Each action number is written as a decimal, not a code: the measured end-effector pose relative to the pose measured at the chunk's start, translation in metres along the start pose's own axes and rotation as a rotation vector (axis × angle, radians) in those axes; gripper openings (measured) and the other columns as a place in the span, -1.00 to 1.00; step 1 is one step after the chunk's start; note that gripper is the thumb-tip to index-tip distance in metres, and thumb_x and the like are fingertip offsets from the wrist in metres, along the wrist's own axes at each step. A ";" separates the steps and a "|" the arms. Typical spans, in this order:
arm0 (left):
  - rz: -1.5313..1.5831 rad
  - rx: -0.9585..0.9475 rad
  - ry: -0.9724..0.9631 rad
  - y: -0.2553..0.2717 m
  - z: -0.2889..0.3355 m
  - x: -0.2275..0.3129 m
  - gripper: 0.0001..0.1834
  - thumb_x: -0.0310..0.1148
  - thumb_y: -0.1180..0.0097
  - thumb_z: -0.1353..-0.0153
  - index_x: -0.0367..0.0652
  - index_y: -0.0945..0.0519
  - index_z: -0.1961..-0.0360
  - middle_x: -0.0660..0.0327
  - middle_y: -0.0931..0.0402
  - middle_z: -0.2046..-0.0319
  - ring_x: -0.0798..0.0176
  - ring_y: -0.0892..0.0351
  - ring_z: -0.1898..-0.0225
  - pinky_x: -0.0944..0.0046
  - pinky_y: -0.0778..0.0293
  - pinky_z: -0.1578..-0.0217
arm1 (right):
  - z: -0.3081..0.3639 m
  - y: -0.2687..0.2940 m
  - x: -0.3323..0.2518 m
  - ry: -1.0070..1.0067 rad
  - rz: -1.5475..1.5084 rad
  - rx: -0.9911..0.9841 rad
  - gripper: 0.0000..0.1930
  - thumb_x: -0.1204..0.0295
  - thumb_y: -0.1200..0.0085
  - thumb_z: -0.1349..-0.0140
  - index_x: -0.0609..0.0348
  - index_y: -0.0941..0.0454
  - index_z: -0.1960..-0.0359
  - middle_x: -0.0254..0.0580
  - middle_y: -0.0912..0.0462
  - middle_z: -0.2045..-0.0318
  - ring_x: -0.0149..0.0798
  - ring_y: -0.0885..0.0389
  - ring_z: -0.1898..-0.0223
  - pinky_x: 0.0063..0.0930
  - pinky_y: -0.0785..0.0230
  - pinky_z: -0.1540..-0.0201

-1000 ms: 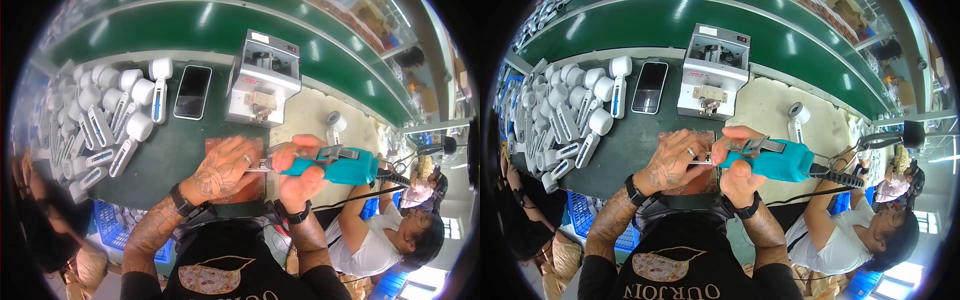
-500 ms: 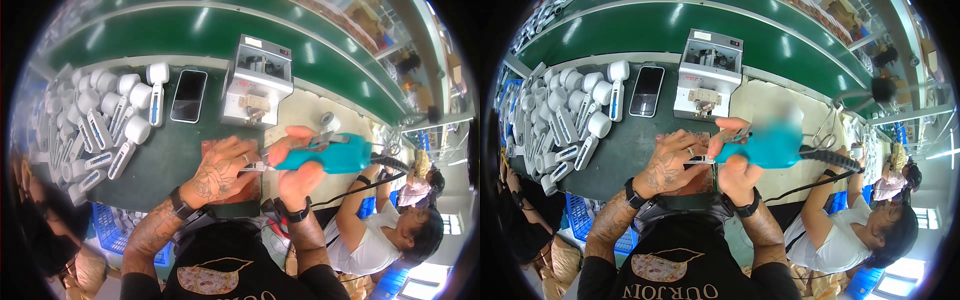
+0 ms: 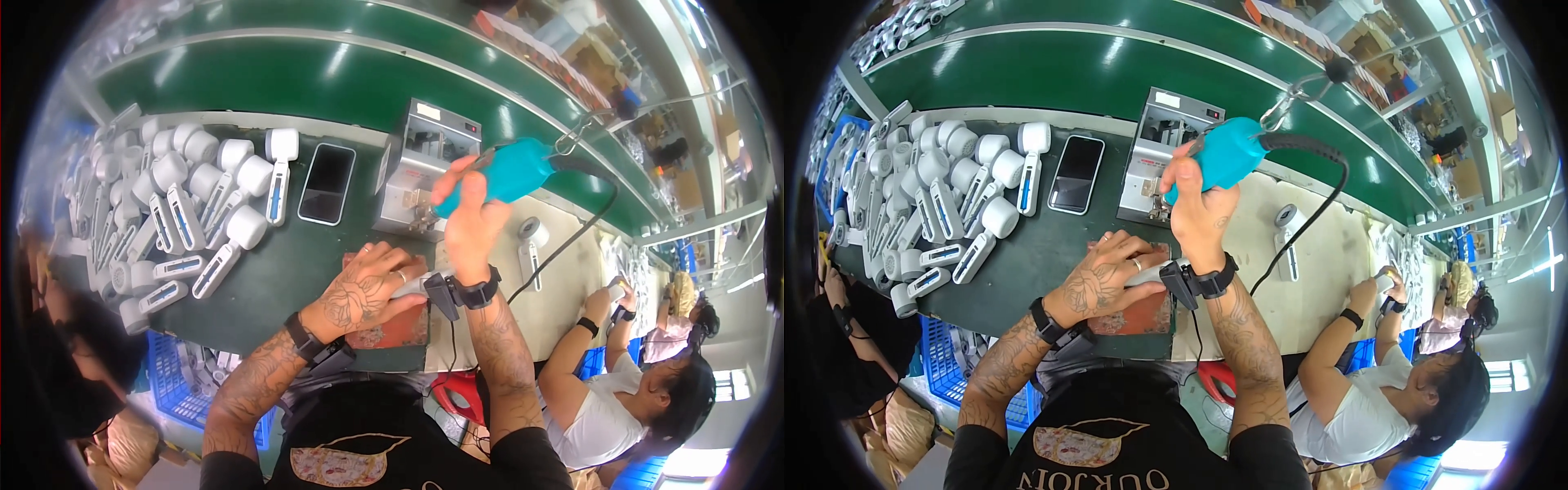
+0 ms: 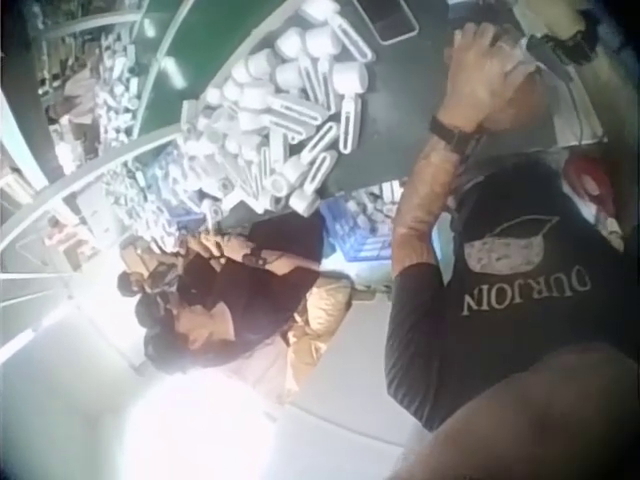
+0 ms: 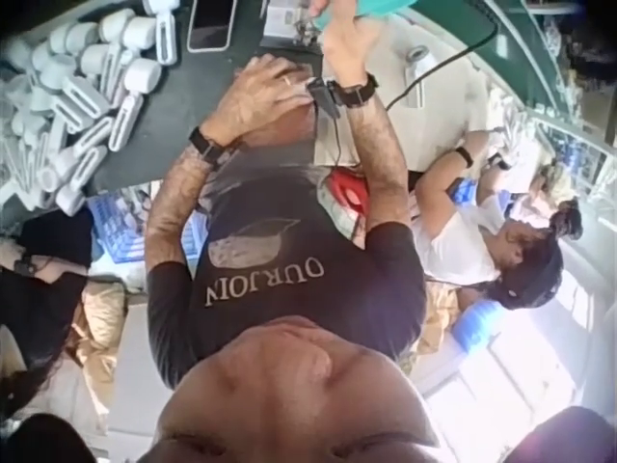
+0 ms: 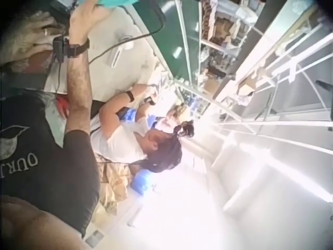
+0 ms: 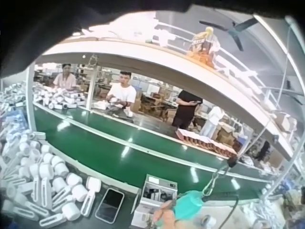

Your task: Assembling handheld electronic devices using an electric screwdriver on an assembly line.

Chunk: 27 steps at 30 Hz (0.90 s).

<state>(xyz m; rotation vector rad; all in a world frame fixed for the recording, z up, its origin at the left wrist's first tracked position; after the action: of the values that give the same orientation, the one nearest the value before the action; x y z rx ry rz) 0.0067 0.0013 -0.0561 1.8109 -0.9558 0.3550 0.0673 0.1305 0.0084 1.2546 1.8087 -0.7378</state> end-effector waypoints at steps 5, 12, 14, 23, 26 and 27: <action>-0.050 -0.007 0.001 -0.005 0.001 -0.001 -0.48 -0.16 -0.28 -0.18 -0.19 -0.56 -0.12 0.16 -0.51 0.09 0.06 -0.46 0.06 0.07 -0.39 -0.01 | 0.009 -0.003 0.006 -0.013 -0.041 -0.044 -0.66 0.16 0.01 -0.48 0.26 -0.44 0.14 -0.26 -0.54 0.54 -0.38 -0.52 0.51 -0.48 -0.37 0.43; -0.065 0.027 0.022 -0.002 -0.001 -0.006 -0.49 -0.19 -0.40 -0.08 -0.09 -0.64 -0.07 0.25 -0.57 0.10 0.12 -0.50 0.09 0.10 -0.45 0.06 | 0.044 0.022 -0.019 -0.114 -0.065 -0.033 -0.45 -0.04 -0.07 -0.40 0.34 -0.42 0.10 -0.22 -0.51 0.56 -0.34 -0.49 0.53 -0.45 -0.36 0.44; -0.051 0.024 0.029 -0.002 -0.002 -0.007 -0.49 -0.18 -0.40 -0.08 -0.09 -0.64 -0.07 0.24 -0.57 0.09 0.12 -0.50 0.09 0.09 -0.46 0.06 | 0.050 0.025 -0.021 -0.138 -0.079 -0.042 -0.41 -0.08 -0.09 -0.38 0.35 -0.40 0.08 -0.20 -0.50 0.56 -0.32 -0.48 0.53 -0.44 -0.35 0.44; -0.018 0.023 0.025 -0.003 -0.001 -0.005 -0.50 -0.18 -0.39 -0.11 -0.10 -0.62 -0.07 0.22 -0.58 0.09 0.08 -0.51 0.07 0.06 -0.44 0.05 | 0.064 0.032 -0.012 -0.150 -0.097 -0.030 -0.37 -0.09 -0.11 -0.35 0.38 -0.37 0.07 -0.16 -0.51 0.53 -0.26 -0.49 0.52 -0.39 -0.38 0.42; -0.028 0.020 0.020 -0.003 -0.001 -0.003 -0.51 -0.17 -0.37 -0.12 -0.10 -0.62 -0.07 0.21 -0.57 0.08 0.07 -0.50 0.06 0.05 -0.43 0.04 | 0.069 0.032 -0.004 -0.142 -0.071 -0.047 -0.45 -0.04 -0.09 -0.39 0.33 -0.38 0.11 -0.14 -0.51 0.53 -0.25 -0.50 0.51 -0.38 -0.39 0.41; -0.036 0.016 0.019 -0.003 -0.002 -0.003 -0.51 -0.16 -0.36 -0.14 -0.10 -0.61 -0.07 0.20 -0.56 0.08 0.07 -0.50 0.06 0.04 -0.43 0.04 | 0.070 0.031 -0.002 -0.134 -0.097 -0.047 -0.49 -0.01 -0.09 -0.40 0.30 -0.37 0.15 -0.15 -0.50 0.53 -0.26 -0.49 0.51 -0.38 -0.39 0.42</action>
<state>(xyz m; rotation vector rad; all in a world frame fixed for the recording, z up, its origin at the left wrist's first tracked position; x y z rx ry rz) 0.0069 0.0045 -0.0591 1.8340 -0.9077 0.3579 0.1162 0.0827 -0.0261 1.0677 1.7771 -0.8091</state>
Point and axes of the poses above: each hand's wrist, its own z-axis away from the middle knuckle, its own y-axis out of the back of the hand, x = y × z, the point moved 10 cm from there along -z, towards the middle knuckle
